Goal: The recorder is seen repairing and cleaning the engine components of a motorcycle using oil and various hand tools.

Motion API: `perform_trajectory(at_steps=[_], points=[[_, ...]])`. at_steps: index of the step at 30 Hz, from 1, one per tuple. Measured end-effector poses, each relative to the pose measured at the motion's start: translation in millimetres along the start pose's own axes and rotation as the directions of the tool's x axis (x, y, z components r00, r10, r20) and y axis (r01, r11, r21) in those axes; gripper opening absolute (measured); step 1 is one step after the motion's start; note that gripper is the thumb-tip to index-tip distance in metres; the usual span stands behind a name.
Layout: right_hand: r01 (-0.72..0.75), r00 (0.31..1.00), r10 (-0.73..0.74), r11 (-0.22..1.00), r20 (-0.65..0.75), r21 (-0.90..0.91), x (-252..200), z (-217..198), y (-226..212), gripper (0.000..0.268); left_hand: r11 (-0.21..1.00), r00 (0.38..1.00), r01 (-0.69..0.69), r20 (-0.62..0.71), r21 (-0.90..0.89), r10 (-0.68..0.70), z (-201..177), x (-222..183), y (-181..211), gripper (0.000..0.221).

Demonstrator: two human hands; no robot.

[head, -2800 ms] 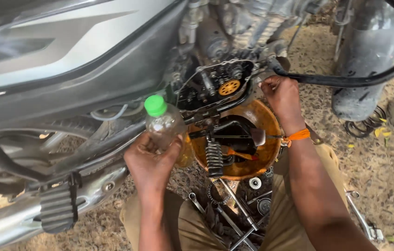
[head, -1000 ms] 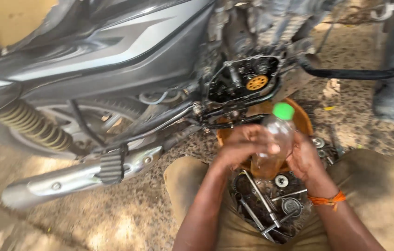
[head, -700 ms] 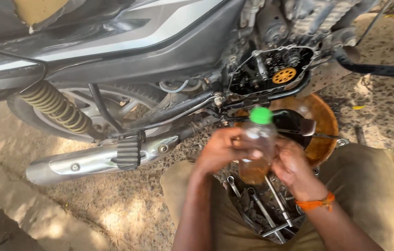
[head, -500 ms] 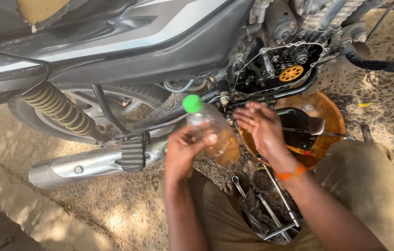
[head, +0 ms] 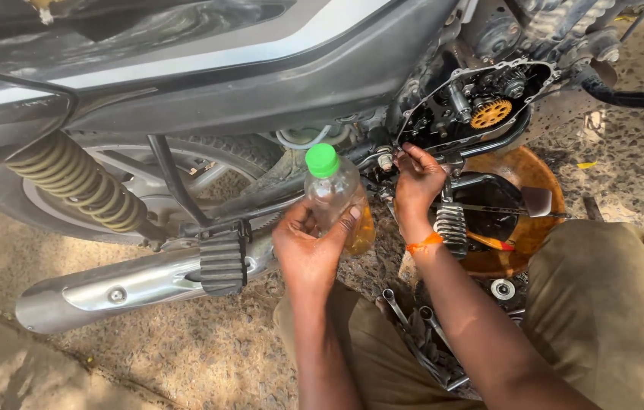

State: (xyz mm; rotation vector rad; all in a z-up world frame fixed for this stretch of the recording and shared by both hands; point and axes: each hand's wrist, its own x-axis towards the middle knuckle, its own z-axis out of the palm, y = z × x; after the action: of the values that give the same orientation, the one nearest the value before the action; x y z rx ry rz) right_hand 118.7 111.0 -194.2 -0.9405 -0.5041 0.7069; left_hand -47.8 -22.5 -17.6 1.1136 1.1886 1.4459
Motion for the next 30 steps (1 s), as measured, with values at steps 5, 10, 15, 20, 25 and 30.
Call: perform_trajectory(at_steps=[5,10,15,20,25,30], points=[[0.123,0.992,-0.123,0.992,-0.023,0.006,1,3,8,0.018,0.997,0.999,0.052,-0.003,0.061,-0.052,-1,-2,17,0.038],[0.129,0.991,-0.132,0.989,-0.035,-0.078,-2,0,20,0.013,0.999,1.000,-0.002,0.020,0.036,0.002,-4,-2,12,0.038],[0.166,0.985,-0.170,0.983,-0.043,-0.076,-2,-2,30,0.013,0.998,0.999,0.033,0.023,0.044,-0.034,-2,-4,18,0.038],[0.464,0.873,-0.444,0.621,0.204,-0.632,-14,3,-11,0.016,0.997,1.000,0.029,0.010,0.071,-0.030,1,-7,24,0.041],[0.286,0.952,-0.305,0.893,0.000,-0.348,-11,13,9,0.009,0.995,0.997,0.080,0.004,0.059,-0.080,-1,-5,27,0.037],[0.197,0.977,-0.208,0.966,-0.051,-0.168,-6,6,27,0.008,0.996,0.998,0.060,-0.017,0.063,-0.059,-10,-7,15,0.036]])
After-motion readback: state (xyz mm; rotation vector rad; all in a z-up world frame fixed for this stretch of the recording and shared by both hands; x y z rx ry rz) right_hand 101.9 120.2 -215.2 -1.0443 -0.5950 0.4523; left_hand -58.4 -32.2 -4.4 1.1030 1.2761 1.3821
